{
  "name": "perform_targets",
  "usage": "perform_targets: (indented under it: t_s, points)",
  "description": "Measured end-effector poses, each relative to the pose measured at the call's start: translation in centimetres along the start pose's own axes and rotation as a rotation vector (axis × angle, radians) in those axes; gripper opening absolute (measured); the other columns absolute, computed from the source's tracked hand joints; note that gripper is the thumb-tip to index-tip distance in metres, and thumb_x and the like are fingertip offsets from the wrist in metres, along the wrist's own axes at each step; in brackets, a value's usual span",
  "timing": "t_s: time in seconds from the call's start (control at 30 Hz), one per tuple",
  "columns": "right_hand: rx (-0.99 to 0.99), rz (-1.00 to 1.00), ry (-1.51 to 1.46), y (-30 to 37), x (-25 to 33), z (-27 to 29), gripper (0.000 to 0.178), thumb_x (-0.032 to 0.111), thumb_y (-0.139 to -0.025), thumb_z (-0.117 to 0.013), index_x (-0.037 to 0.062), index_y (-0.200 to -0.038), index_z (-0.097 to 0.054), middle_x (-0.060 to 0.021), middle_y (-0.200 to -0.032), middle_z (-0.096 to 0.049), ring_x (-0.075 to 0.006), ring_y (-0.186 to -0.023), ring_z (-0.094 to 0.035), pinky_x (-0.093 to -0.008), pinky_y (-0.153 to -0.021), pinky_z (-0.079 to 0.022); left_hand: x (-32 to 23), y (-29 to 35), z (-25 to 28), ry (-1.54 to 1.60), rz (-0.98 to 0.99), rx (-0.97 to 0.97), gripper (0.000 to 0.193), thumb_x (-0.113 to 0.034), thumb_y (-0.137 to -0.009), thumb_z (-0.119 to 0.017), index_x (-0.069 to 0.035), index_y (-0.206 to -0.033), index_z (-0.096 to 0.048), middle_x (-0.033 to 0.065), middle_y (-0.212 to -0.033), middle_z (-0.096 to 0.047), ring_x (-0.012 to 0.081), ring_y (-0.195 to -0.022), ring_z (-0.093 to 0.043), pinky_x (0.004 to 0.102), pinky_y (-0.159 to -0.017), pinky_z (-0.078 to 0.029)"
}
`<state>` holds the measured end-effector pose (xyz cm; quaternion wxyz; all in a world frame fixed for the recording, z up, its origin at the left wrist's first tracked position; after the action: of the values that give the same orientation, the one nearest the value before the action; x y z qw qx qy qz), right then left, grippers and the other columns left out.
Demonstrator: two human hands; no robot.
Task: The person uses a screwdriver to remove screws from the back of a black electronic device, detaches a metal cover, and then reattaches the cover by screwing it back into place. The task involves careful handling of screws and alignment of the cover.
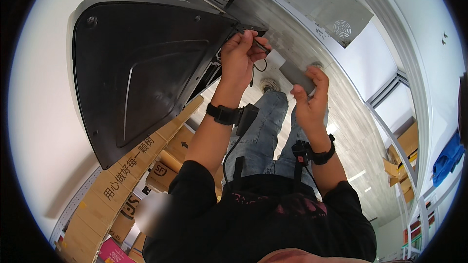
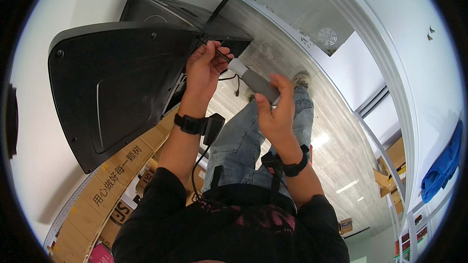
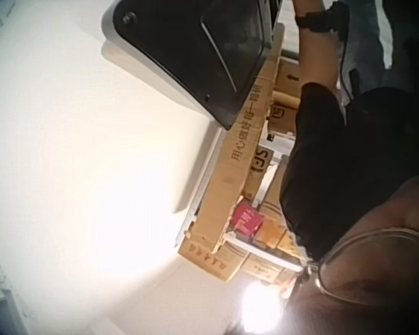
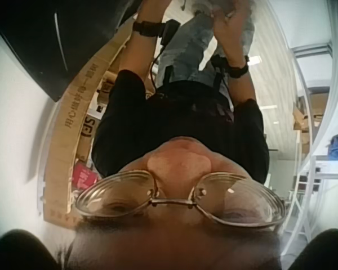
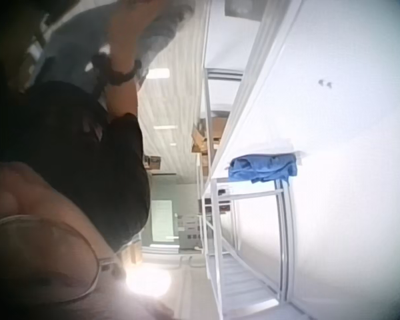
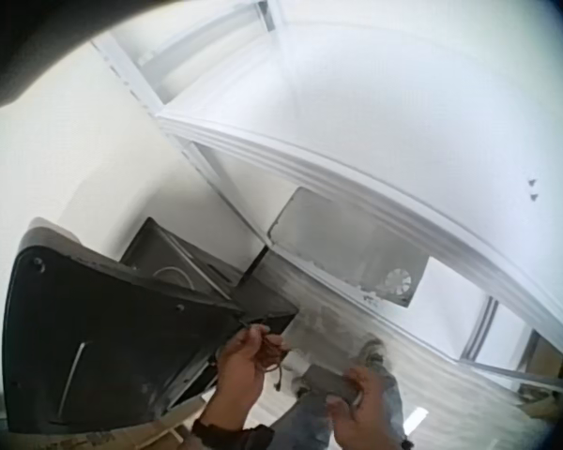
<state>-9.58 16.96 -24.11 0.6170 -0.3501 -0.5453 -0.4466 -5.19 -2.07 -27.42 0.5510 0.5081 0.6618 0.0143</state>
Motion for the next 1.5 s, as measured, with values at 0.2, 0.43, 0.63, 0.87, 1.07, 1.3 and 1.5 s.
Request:
perform_targets:
  t_s: [0.2,0.43,0.63,0.87,1.07,1.3,1.5]
  points:
    - [0.215,-0.549,-0.338,0.1,-0.5,-0.1,0.035,0.035,-0.098,-0.046,0.0047,-0.115,-0.053,-0.0036,-0.061,-0.053,-0.0054,-0.040,-0.041,-0.0204,-0.038,-0.032,0.1,-0.2,0.6,-0.020,0.033,-0.034,0.020,-0.025,-0.096,-0.054,-0.006,-0.099,-0.062,0.0097,-0.088,-0.069,0.0170,-0.075,-0.066,0.0265,-0.065,-0.053]
    - [0.199,-0.783,-0.473,0.2,-0.7,1.3,0.043,0.041,-0.099,-0.038,0.0055,-0.118,-0.053,-0.0048,-0.055,-0.050,-0.0083,-0.037,-0.036,-0.0204,-0.035,-0.029,-1.3,0.4,-0.4,-0.031,-0.013,0.003,0.027,-0.019,-0.098,-0.049,-0.004,-0.119,-0.054,0.0138,-0.102,-0.066,0.0173,-0.076,-0.066,0.0288,-0.066,-0.055]
    - [0.261,-0.769,-0.500,0.2,-0.9,5.1,0.048,0.044,-0.095,-0.044,0.0040,-0.121,-0.050,-0.0069,-0.059,-0.055,-0.0108,-0.041,-0.043,-0.0234,-0.038,-0.034,-1.5,1.0,-3.1,-0.171,0.008,0.054,0.023,-0.015,-0.098,-0.048,-0.003,-0.117,-0.054,0.0149,-0.103,-0.065,0.0176,-0.077,-0.066,0.0288,-0.068,-0.055]
    - [0.503,-0.600,-0.465,-0.3,5.3,13.0,0.051,0.037,-0.085,-0.064,0.0013,-0.119,-0.050,-0.0091,-0.077,-0.064,-0.0106,-0.059,-0.059,-0.0227,-0.053,-0.045,-5.2,4.3,-14.3,-0.304,-0.166,0.385,0.018,-0.012,-0.095,-0.053,0.000,-0.108,-0.058,0.0142,-0.095,-0.068,0.0158,-0.078,-0.066,0.0272,-0.067,-0.054]
    - [0.225,-0.419,-0.525,-0.9,10.2,22.0,0.035,0.018,-0.088,-0.060,0.0029,-0.117,-0.050,-0.0070,-0.085,-0.062,-0.0069,-0.059,-0.050,-0.0202,-0.054,-0.042,-8.2,6.0,-28.3,-0.772,-0.539,0.456,0.018,-0.008,-0.083,-0.068,-0.004,-0.100,-0.067,0.0044,-0.090,-0.068,0.0105,-0.074,-0.058,0.0234,-0.060,-0.046]
    - [0.040,-0.292,-0.496,-1.8,12.6,28.8,0.040,0.032,-0.087,-0.063,0.0017,-0.109,-0.049,-0.0086,-0.081,-0.060,-0.0053,-0.049,-0.043,-0.0186,-0.046,-0.032,-8.2,5.8,-37.1,-1.214,-0.886,0.306,0.021,-0.013,-0.076,-0.072,-0.007,-0.095,-0.068,0.0049,-0.083,-0.064,0.0222,-0.077,-0.057,0.0339,-0.068,-0.047]
    - [0.022,-0.256,-0.474,-3.1,13.4,31.0,0.038,0.031,-0.088,-0.062,0.0021,-0.109,-0.049,-0.0082,-0.081,-0.059,-0.0048,-0.049,-0.042,-0.0178,-0.046,-0.031,-6.9,4.7,-38.8,-1.308,-0.862,0.211,0.011,-0.013,-0.076,-0.070,-0.006,-0.084,-0.068,0.0060,-0.079,-0.062,0.0237,-0.076,-0.059,0.0348,-0.066,-0.047]
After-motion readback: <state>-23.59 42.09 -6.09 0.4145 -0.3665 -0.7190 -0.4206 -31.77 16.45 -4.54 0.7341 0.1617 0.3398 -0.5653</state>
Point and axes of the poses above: each hand's wrist, its own y-axis away from the middle knuckle, its own z-axis out of the back of the hand, x = y × z, the point moved 5 cm from there along -y, towards the middle knuckle
